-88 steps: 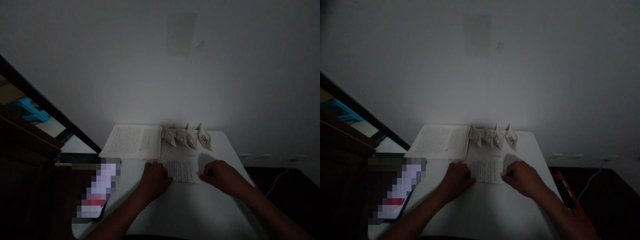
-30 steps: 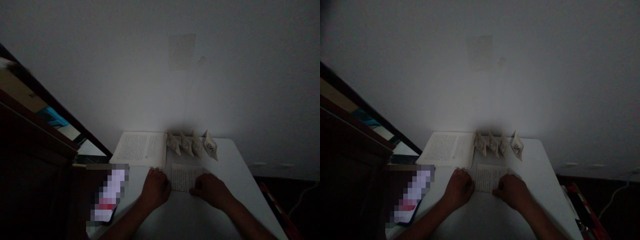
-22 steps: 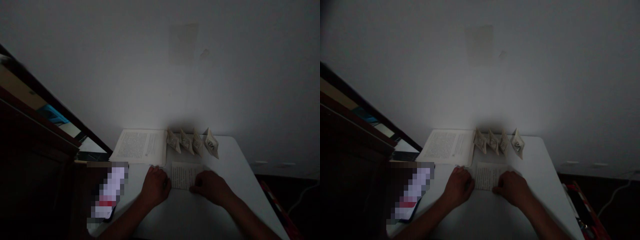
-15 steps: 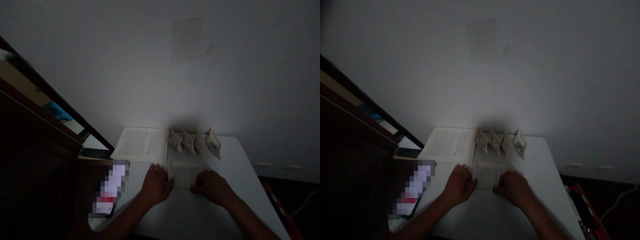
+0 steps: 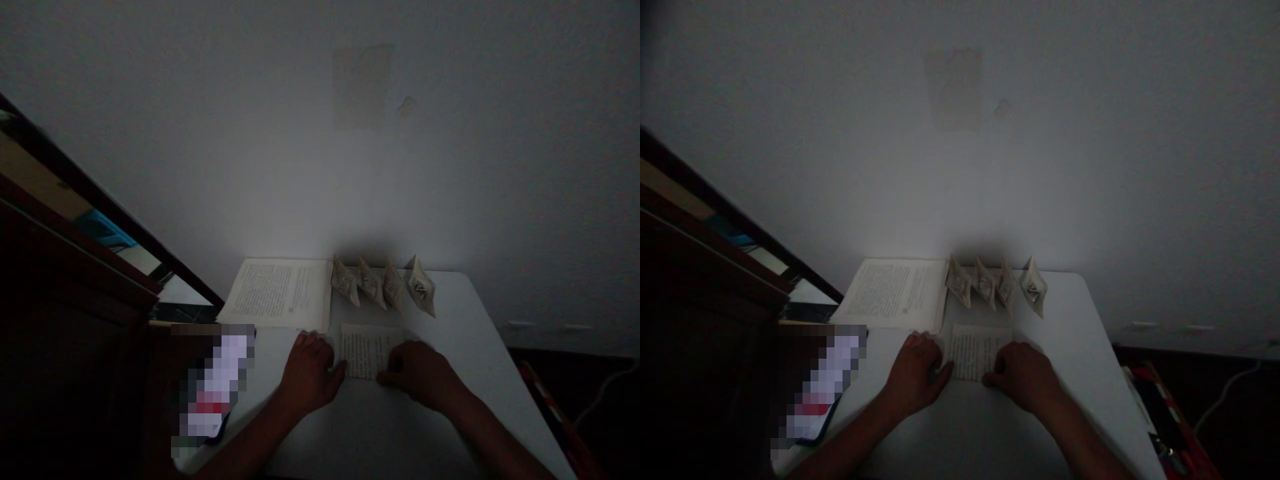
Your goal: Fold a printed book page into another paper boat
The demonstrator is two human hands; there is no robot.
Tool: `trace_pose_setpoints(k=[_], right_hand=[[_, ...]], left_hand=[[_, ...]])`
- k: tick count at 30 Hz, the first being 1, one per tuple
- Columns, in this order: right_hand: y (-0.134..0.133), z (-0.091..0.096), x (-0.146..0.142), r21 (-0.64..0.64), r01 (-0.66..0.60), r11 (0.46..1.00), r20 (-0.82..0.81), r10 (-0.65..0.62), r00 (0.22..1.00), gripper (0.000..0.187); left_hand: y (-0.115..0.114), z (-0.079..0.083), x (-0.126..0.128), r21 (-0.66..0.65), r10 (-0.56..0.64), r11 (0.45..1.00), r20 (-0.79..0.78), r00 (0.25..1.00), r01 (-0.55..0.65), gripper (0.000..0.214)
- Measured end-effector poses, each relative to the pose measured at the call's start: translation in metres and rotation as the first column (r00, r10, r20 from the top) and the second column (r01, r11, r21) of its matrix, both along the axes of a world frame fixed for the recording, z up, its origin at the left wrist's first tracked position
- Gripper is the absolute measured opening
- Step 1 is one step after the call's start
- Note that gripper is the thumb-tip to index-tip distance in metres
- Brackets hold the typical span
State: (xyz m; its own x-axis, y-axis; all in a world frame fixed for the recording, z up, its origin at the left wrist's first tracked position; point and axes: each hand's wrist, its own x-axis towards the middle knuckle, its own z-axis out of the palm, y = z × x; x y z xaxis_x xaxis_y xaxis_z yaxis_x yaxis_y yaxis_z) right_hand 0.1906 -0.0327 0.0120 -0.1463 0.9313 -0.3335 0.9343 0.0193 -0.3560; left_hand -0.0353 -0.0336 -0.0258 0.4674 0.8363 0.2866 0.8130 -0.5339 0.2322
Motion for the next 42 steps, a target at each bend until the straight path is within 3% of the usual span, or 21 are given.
trace_pose_setpoints(k=[14,42], right_hand=[[-0.0017,-0.0041,0.0008,0.022,0.011,1.000,-0.003,-0.011,1.000,0.022],[0.0010,-0.0036,0.0054,-0.012,-0.042,0.999,-0.058,0.041,0.998,0.023]], left_hand=[[-0.0009,0.0021,0.0020,0.005,0.010,1.000,-0.048,0.999,-0.009,0.024],[-0.0046,0.0008,0.0034,0.036,0.032,0.999,0.016,0.999,-0.032,0.020]])
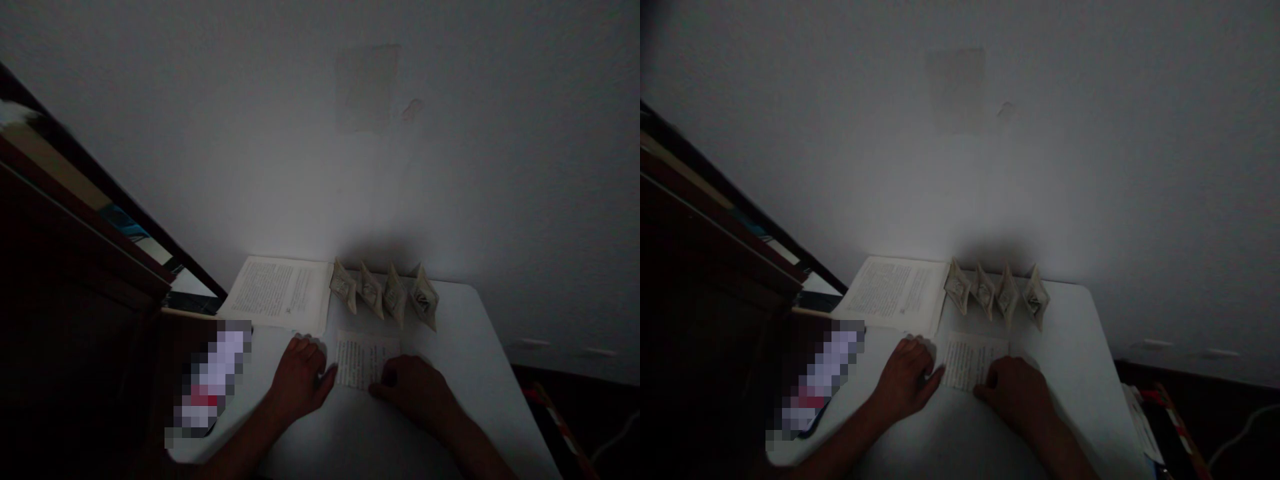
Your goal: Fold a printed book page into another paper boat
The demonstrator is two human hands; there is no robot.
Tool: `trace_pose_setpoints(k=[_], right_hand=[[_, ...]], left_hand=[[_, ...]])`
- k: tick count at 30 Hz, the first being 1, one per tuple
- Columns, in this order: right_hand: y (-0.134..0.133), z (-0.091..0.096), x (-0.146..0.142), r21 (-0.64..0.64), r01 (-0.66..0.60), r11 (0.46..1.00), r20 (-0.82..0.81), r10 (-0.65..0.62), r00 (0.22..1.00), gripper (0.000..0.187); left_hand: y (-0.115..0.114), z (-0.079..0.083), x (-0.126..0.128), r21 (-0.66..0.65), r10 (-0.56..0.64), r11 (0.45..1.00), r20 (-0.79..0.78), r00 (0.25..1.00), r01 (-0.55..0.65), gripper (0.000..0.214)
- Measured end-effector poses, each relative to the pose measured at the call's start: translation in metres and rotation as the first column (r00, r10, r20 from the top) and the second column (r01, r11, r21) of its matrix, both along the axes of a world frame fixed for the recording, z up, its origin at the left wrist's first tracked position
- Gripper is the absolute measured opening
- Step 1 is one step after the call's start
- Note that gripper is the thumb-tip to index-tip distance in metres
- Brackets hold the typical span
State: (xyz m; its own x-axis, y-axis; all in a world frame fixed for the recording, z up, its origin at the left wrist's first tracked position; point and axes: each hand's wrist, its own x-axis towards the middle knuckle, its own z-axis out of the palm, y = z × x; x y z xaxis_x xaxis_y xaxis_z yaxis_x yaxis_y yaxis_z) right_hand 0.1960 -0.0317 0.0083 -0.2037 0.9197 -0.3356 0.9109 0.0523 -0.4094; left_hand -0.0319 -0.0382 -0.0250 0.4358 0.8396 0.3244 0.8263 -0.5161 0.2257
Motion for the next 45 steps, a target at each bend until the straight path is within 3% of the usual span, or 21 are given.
trace_pose_setpoints(k=[24,35,45], right_hand=[[0.004,-0.003,0.002,-0.011,-0.017,1.000,-0.009,0.017,1.000,0.021],[0.011,-0.006,0.001,-0.121,0.011,0.993,0.005,-0.010,1.000,0.019],[0.021,-0.004,0.003,-0.169,0.015,0.986,0.052,-0.006,0.999,0.018]], left_hand=[[0.000,0.001,0.001,0.007,-0.001,1.000,0.014,1.000,0.001,0.018],[0.007,-0.002,-0.001,-0.047,-0.001,0.999,-0.024,1.000,0.000,0.018],[0.014,-0.008,0.000,-0.012,-0.011,1.000,-0.008,1.000,0.011,0.015]])
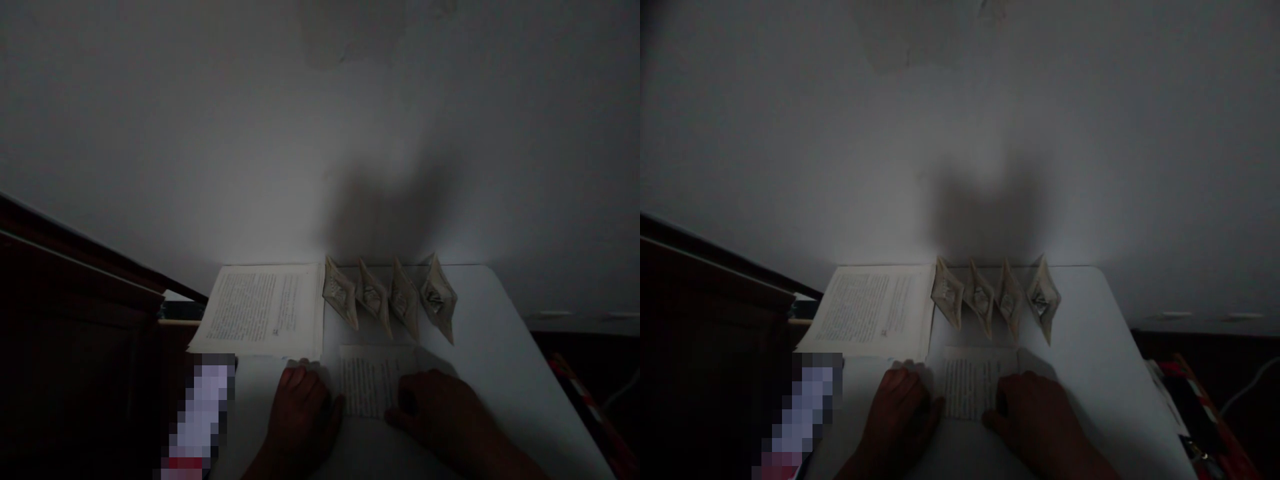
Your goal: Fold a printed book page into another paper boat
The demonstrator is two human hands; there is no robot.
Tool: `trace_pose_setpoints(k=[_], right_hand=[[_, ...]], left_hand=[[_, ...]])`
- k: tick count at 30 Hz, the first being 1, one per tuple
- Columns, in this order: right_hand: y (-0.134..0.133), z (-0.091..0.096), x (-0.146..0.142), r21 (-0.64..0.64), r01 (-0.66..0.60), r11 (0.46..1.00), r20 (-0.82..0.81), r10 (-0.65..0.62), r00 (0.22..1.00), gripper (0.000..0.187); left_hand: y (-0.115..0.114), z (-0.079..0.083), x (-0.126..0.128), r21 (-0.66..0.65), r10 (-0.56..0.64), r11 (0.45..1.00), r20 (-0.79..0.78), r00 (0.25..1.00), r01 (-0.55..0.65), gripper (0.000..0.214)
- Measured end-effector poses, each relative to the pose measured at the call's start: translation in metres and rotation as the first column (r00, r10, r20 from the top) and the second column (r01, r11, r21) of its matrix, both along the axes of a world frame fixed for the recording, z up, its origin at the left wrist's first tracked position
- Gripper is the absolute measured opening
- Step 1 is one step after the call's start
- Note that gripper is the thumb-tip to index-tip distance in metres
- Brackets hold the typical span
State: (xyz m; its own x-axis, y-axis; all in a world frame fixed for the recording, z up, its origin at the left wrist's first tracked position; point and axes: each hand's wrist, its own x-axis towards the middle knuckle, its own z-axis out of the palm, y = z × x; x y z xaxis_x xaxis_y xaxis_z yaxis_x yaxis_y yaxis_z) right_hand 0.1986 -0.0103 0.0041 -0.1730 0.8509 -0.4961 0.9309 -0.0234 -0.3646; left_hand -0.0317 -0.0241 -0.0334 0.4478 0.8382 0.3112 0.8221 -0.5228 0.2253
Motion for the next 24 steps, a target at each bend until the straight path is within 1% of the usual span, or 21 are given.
trace_pose_setpoints(k=[4,8,11,15,18,20,22,24], right_hand=[[0.002,-0.001,0.001,0.015,-0.026,1.000,-0.003,0.026,1.000,0.019],[0.001,-0.003,0.002,0.048,-0.060,0.997,-0.010,0.061,0.998,0.020],[-0.002,-0.002,0.000,0.087,-0.080,0.993,0.011,0.079,0.997,0.021],[-0.007,0.001,-0.006,0.133,-0.104,0.986,0.078,0.094,0.993,0.033],[-0.010,0.004,-0.011,0.170,-0.108,0.979,0.129,0.086,0.988,0.046],[-0.011,0.005,-0.013,0.176,-0.105,0.979,0.134,0.082,0.988,0.049],[-0.012,0.006,-0.014,0.176,-0.100,0.979,0.119,0.080,0.990,0.045],[-0.013,0.007,-0.012,0.173,-0.092,0.981,0.098,0.076,0.992,0.036]], left_hand=[[0.001,0.001,0.001,0.000,0.010,1.000,0.019,1.000,-0.010,0.016],[-0.001,0.005,0.001,-0.057,0.024,0.998,0.034,0.999,-0.022,0.019],[-0.004,0.008,0.005,-0.094,0.091,0.992,0.031,0.995,-0.088,0.024],[-0.007,0.013,0.015,-0.173,0.208,0.962,-0.040,0.977,-0.212,0.034],[-0.007,0.017,0.022,-0.218,0.227,0.945,-0.092,0.969,-0.242,0.039],[-0.006,0.019,0.024,-0.231,0.221,0.943,-0.107,0.969,-0.241,0.040],[-0.005,0.021,0.023,-0.240,0.213,0.942,-0.107,0.971,-0.233,0.039],[-0.003,0.023,0.021,-0.260,0.196,0.942,-0.093,0.976,-0.214,0.037]])
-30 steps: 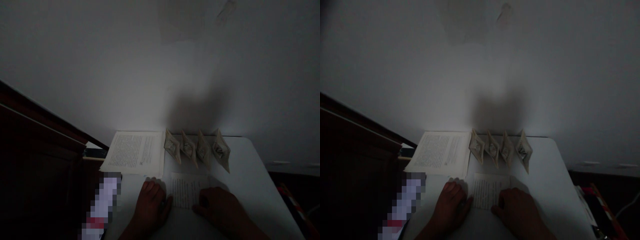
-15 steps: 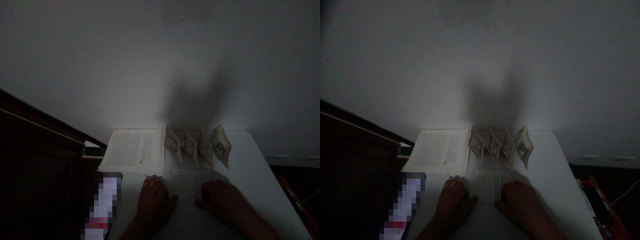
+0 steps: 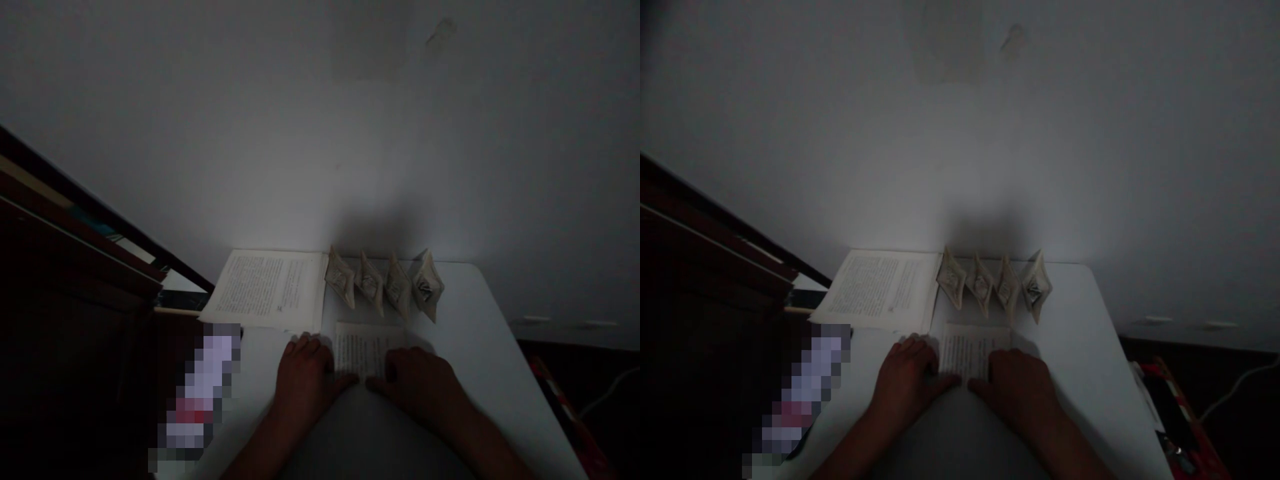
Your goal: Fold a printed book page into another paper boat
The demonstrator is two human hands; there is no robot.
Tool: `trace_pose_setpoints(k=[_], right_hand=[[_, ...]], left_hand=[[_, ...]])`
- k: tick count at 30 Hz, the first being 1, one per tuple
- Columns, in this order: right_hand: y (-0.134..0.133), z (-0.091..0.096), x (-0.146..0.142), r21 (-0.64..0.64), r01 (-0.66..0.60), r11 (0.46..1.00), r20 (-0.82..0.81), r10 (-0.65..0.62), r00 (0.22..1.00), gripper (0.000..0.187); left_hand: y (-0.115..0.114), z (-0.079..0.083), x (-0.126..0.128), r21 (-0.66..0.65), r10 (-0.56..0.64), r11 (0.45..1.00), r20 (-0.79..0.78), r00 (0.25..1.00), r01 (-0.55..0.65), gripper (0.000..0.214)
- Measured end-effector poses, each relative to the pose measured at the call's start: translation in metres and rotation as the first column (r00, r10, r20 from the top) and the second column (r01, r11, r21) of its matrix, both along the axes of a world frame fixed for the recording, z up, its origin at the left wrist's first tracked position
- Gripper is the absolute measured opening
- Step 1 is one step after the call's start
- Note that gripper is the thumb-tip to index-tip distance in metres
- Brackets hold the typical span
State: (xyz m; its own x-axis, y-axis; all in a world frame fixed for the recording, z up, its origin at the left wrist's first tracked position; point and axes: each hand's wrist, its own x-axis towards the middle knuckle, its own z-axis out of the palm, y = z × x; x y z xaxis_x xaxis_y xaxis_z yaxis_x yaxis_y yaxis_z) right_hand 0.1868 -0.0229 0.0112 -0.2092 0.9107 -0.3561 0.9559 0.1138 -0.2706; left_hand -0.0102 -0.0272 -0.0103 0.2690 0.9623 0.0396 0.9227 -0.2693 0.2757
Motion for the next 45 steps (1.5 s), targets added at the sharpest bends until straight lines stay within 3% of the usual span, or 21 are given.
trace_pose_setpoints(k=[5,14,20,27,33,36,45], right_hand=[[-0.006,0.002,0.016,-0.017,0.052,0.999,-0.032,-0.053,0.998,0.020],[-0.011,0.003,0.045,-0.043,0.071,0.997,-0.045,-0.073,0.996,0.011],[-0.009,0.002,0.051,-0.058,0.075,0.996,-0.072,-0.079,0.994,0.008],[-0.009,0.002,0.051,-0.038,0.084,0.996,-0.283,-0.092,0.955,0.019],[-0.004,0.004,0.049,-0.129,0.113,0.985,-0.492,-0.162,0.855,0.025],[-0.002,0.003,0.048,-0.137,0.170,0.976,-0.509,-0.216,0.833,0.031],[0.000,-0.006,0.048,-0.201,0.222,0.954,-0.500,-0.295,0.814,0.020]], left_hand=[[0.002,0.008,-0.008,-0.080,-0.039,0.996,0.064,0.997,0.044,0.025],[0.006,0.014,-0.019,-0.189,-0.068,0.977,0.166,0.984,0.099,0.015],[-0.001,0.010,-0.021,-0.140,-0.050,0.987,0.223,0.974,0.083,0.014],[-0.017,0.002,-0.009,0.038,-0.022,0.999,0.291,0.957,0.012,0.053],[-0.019,-0.007,0.001,0.119,-0.018,0.993,0.309,0.951,-0.020,0.047],[-0.020,-0.009,0.000,0.146,-0.045,0.989,0.305,0.951,-0.001,0.044],[-0.022,-0.010,-0.001,0.179,-0.051,0.984,0.297,0.954,-0.003,0.047]])
